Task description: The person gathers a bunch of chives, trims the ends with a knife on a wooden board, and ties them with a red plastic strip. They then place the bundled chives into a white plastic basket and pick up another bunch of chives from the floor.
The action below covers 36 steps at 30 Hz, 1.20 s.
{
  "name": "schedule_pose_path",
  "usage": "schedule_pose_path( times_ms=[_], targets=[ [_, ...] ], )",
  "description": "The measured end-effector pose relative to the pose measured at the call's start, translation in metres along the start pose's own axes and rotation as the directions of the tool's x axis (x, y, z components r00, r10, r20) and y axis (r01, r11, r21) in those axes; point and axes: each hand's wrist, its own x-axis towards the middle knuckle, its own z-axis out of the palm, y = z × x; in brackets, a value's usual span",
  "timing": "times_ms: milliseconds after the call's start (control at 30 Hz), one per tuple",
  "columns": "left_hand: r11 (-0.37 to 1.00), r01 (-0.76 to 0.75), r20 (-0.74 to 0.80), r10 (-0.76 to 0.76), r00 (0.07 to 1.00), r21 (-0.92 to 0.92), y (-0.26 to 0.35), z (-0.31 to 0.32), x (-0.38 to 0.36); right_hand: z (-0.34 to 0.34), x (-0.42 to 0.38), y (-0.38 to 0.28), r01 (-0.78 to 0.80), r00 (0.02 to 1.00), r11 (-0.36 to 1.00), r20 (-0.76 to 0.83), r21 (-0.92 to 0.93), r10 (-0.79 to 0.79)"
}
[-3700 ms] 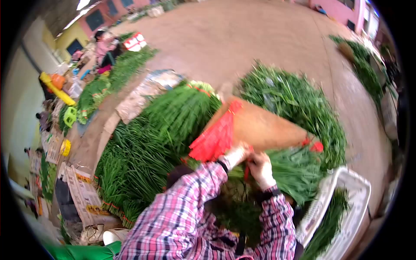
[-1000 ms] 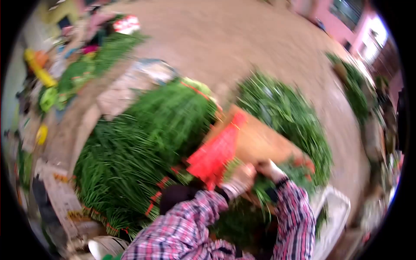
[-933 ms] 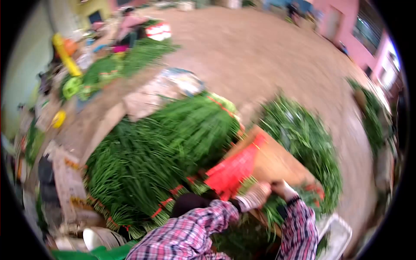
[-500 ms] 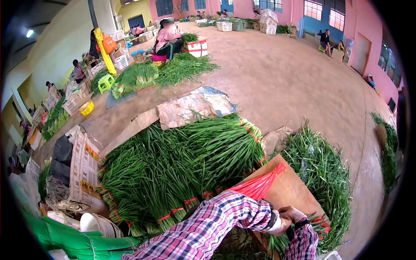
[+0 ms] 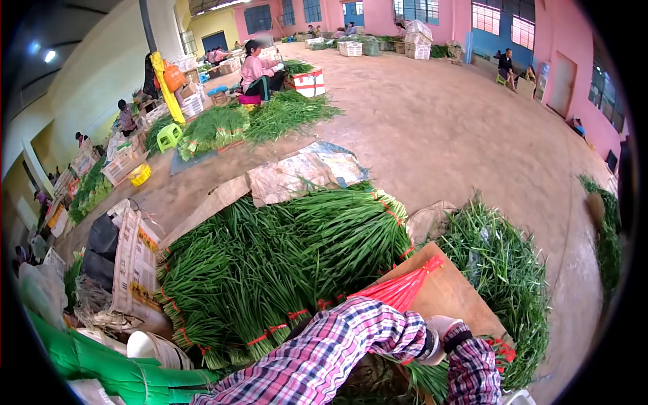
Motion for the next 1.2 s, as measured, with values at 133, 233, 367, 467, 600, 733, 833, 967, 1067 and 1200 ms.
schedule_pose_path(
  times_ms=[133,233,367,467,600,733,833,967,1067,1200],
  targets=[
    [0.999,0.009,0.017,-0.01,1.0,0.043,0.01,-0.008,-0.012,-0.007,-0.009,-0.005,0.031,0.968,1.0,-0.25,0.004,-0.029],
    [0.986,-0.006,0.065,-0.004,0.998,0.164,0.01,-0.018,-0.026,0.001,-0.055,-0.024,0.322,0.499,0.88,-0.852,0.349,0.155],
    [0.991,0.088,0.211,-0.108,0.972,0.1,0.005,-0.059,-0.043,0.064,-0.116,-0.068,0.662,0.122,0.442,-0.669,0.605,0.733],
    [0.985,0.156,0.159,-0.143,0.977,-0.073,-0.004,-0.065,-0.053,0.131,-0.103,-0.082,0.712,0.055,0.378,-0.584,0.592,0.81],
    [0.954,0.278,0.198,-0.253,0.947,-0.113,-0.013,-0.057,-0.042,0.17,-0.051,-0.107,0.526,0.065,0.434,-0.543,0.731,0.837],
    [0.857,0.479,0.418,-0.37,0.83,-0.19,-0.008,-0.068,-0.042,0.156,-0.036,-0.114,-0.095,-0.23,0.789,-0.785,0.606,0.575],
    [0.865,0.436,0.415,-0.312,0.855,-0.247,-0.022,-0.054,-0.038,0.157,-0.028,-0.106,-0.153,-0.214,0.776,-0.787,0.612,0.579],
    [0.8,0.502,0.428,-0.347,0.835,-0.329,-0.035,-0.044,-0.037,0.162,-0.025,-0.1,-0.23,-0.277,0.789,-0.815,0.571,0.509],
    [0.726,0.097,0.193,0.051,0.98,-0.68,-0.071,-0.023,-0.059,0.158,-0.036,-0.1,-0.09,-0.203,0.824,-0.82,0.56,0.535],
    [0.472,0.247,0.181,-0.182,0.967,-0.846,-0.049,-0.024,-0.092,0.145,-0.041,-0.074,-0.374,0.006,0.809,-0.871,0.453,0.491]
  ],
)
